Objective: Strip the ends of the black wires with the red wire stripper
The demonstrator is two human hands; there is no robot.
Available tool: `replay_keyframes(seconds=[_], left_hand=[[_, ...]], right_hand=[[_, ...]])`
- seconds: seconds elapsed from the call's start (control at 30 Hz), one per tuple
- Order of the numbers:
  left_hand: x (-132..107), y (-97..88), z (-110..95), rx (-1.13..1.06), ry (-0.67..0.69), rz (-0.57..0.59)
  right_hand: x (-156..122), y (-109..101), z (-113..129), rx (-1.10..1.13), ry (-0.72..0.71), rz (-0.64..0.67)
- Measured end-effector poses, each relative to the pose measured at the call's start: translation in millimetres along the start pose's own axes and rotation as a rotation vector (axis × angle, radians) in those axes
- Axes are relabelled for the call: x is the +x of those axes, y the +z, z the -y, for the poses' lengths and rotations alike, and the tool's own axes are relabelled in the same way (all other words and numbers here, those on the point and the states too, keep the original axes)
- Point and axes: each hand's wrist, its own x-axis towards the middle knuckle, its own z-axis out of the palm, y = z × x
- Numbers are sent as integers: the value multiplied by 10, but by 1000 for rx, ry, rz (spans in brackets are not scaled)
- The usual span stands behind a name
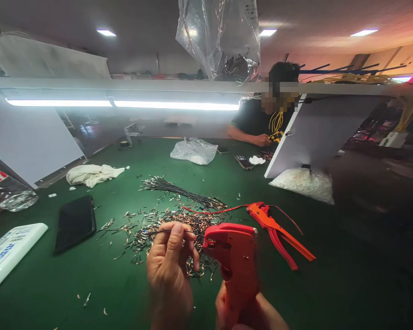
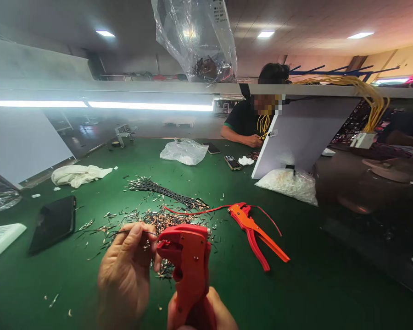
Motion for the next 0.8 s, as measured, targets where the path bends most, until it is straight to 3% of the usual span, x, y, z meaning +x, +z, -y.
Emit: replay_keyframes(seconds=[0.17, 0.47, 0.67, 0.8], left_hand=[[-4, -55, -6, 53, 37, 24], [-3, -51, -11, 72, 33, 34], [-21, -81, 35, 100, -6, 102], [-5, -100, 27, 118, -58, 105]], right_hand=[[1, -10, 89, -43, 1, 39], [-83, -3, 128, -113, 33, -58], [-157, -71, 53, -79, 206, -169], [-186, -46, 95, -92, 205, -247]])
